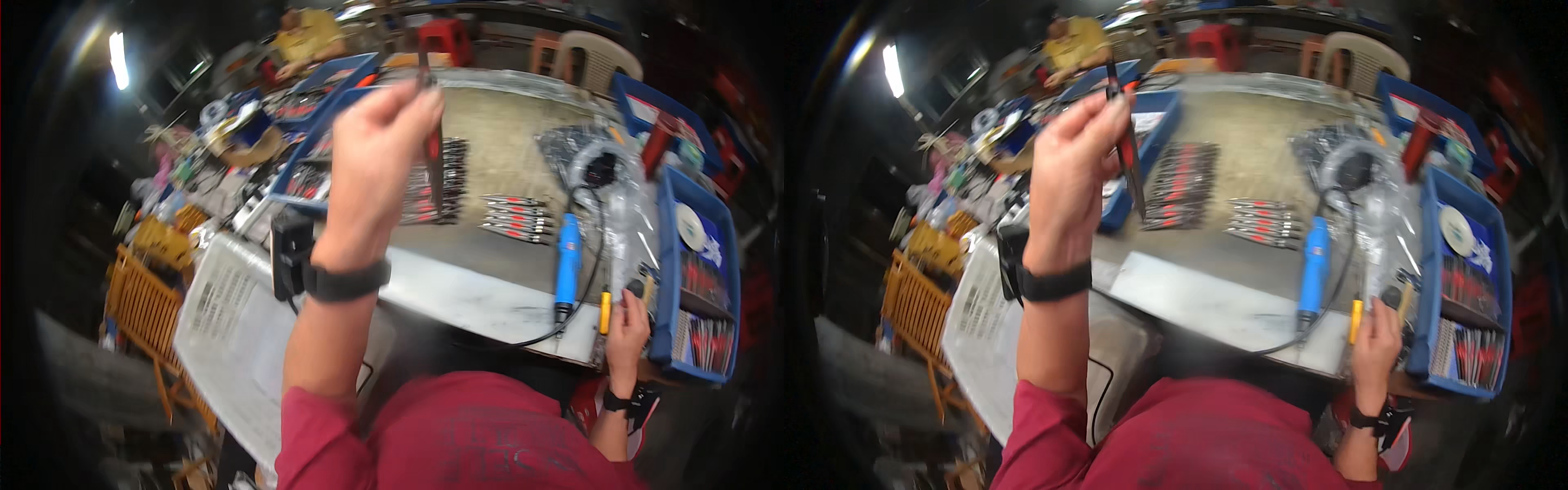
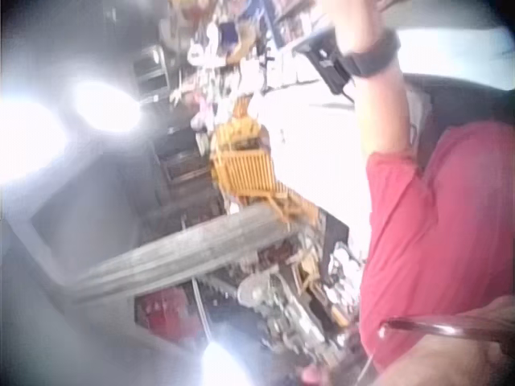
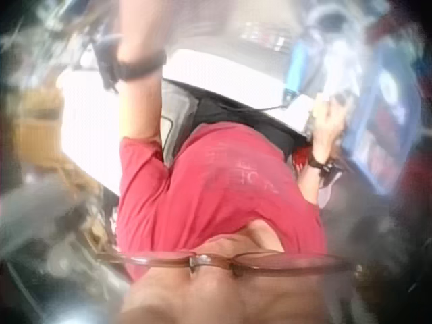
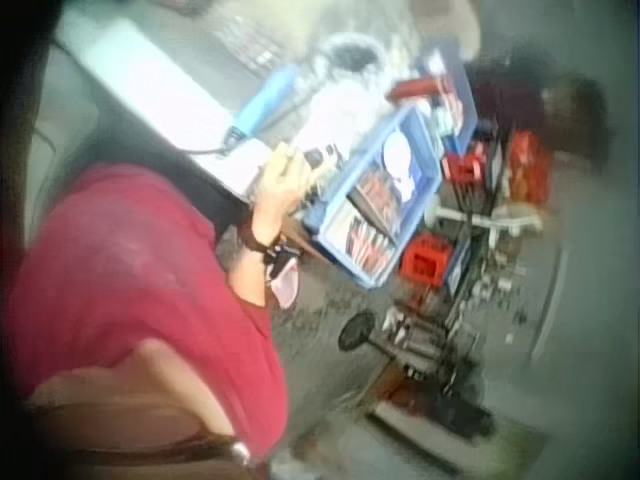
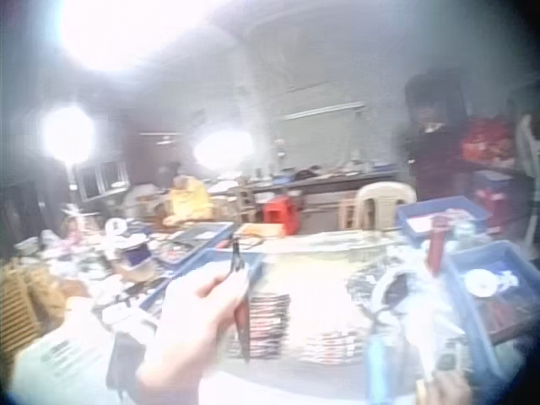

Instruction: The person assembles pens by inserting small components into pen barrels using a blue handheld tool. They repeatedly pick up pen barrels from the table, insert parts, and place the assembled pens into a white basket. The process is repeated for multiple pens throughout the clip.

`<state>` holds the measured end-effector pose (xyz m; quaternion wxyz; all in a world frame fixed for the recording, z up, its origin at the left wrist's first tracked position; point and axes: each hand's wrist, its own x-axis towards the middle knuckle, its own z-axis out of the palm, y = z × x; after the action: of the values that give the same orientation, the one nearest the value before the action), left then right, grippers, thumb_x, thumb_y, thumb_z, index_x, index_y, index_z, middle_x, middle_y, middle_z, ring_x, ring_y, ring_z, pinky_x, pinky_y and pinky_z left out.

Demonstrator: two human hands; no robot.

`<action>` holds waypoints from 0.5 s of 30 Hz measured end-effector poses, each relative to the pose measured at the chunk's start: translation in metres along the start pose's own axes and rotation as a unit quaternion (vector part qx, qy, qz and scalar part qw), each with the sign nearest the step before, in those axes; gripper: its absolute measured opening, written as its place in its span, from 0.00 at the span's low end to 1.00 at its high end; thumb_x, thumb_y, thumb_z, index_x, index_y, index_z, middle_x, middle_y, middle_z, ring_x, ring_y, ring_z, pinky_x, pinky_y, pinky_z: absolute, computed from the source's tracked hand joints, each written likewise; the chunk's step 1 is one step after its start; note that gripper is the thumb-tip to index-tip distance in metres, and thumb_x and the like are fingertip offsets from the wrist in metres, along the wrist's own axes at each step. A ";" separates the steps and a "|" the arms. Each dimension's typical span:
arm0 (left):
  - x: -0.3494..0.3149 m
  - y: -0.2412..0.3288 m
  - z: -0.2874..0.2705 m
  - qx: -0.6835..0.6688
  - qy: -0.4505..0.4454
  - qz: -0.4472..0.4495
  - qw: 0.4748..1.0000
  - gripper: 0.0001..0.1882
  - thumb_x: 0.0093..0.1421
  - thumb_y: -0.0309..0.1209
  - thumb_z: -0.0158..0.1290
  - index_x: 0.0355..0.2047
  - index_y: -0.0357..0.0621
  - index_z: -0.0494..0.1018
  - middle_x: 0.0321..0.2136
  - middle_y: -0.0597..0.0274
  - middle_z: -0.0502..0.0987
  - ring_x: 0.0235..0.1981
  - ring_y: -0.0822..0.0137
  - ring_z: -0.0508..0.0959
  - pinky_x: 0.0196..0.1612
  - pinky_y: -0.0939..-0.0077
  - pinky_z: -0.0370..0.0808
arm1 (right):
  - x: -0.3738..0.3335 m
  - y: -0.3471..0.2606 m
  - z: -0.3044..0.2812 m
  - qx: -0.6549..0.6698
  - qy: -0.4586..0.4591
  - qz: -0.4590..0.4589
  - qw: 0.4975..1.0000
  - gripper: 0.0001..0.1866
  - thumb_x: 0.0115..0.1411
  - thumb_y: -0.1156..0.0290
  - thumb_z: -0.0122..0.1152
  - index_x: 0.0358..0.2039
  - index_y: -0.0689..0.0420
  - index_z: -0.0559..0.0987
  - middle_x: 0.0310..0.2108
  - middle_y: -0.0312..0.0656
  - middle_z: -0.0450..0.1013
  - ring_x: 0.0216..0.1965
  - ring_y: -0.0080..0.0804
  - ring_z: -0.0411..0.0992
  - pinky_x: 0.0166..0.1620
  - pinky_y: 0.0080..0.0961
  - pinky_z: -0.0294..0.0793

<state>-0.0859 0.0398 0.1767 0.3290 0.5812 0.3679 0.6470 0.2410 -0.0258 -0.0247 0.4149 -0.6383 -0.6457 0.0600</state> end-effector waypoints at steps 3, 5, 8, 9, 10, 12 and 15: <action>0.023 0.030 -0.039 0.052 0.060 0.001 0.997 0.10 0.56 0.31 0.54 0.37 0.42 0.74 0.25 0.73 0.74 0.23 0.83 0.71 0.25 0.89 0.68 | -0.002 0.000 0.003 0.032 -0.002 -0.030 0.999 0.12 0.57 0.79 0.48 0.41 0.67 0.73 0.35 0.48 0.71 0.36 0.39 0.70 0.40 0.27 0.68; 0.033 0.050 -0.071 0.106 0.078 0.022 0.991 0.09 0.55 0.32 0.56 0.35 0.43 0.75 0.24 0.73 0.75 0.22 0.83 0.72 0.25 0.88 0.69 | -0.003 0.002 0.007 0.068 0.005 -0.031 0.997 0.12 0.57 0.79 0.48 0.41 0.67 0.73 0.35 0.47 0.70 0.36 0.40 0.70 0.41 0.27 0.68; 0.032 0.070 -0.119 0.149 0.146 -0.009 0.978 0.11 0.54 0.33 0.58 0.35 0.43 0.74 0.22 0.74 0.74 0.19 0.83 0.71 0.21 0.90 0.66 | -0.004 0.011 0.011 0.138 -0.006 -0.003 0.990 0.12 0.58 0.80 0.47 0.42 0.67 0.73 0.36 0.46 0.71 0.39 0.34 0.70 0.43 0.24 0.68; 0.029 0.076 -0.137 0.178 0.169 -0.026 0.969 0.10 0.54 0.33 0.58 0.35 0.43 0.74 0.22 0.74 0.74 0.19 0.83 0.71 0.21 0.90 0.66 | -0.006 0.014 0.011 0.134 -0.009 -0.005 0.991 0.12 0.58 0.80 0.46 0.42 0.67 0.73 0.37 0.46 0.71 0.39 0.33 0.70 0.43 0.24 0.68; 0.027 0.080 -0.154 0.187 0.197 -0.051 0.961 0.10 0.54 0.34 0.58 0.34 0.43 0.74 0.22 0.74 0.74 0.19 0.83 0.71 0.20 0.90 0.65 | -0.007 0.017 0.012 0.158 -0.013 0.010 0.987 0.12 0.59 0.79 0.46 0.42 0.68 0.72 0.37 0.46 0.71 0.39 0.33 0.70 0.44 0.24 0.68; 0.019 0.080 -0.189 0.202 0.247 -0.071 0.945 0.07 0.55 0.32 0.55 0.33 0.43 0.74 0.20 0.75 0.72 0.16 0.84 0.67 0.17 0.90 0.62 | -0.009 0.024 0.013 0.162 -0.018 0.007 0.987 0.13 0.60 0.77 0.46 0.43 0.69 0.72 0.37 0.45 0.71 0.39 0.32 0.70 0.44 0.23 0.68; 0.003 0.070 -0.246 0.262 0.324 -0.123 0.901 0.07 0.55 0.31 0.55 0.32 0.43 0.73 0.16 0.74 0.69 0.13 0.82 0.64 0.14 0.88 0.61 | -0.012 0.031 0.014 0.160 -0.030 0.022 0.986 0.13 0.60 0.77 0.46 0.43 0.69 0.72 0.37 0.45 0.71 0.39 0.32 0.69 0.44 0.23 0.67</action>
<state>-0.3308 -0.0167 0.2246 0.1045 0.3546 0.6789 0.6344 0.2543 -0.0241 -0.0583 0.4907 -0.5760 -0.6254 0.1906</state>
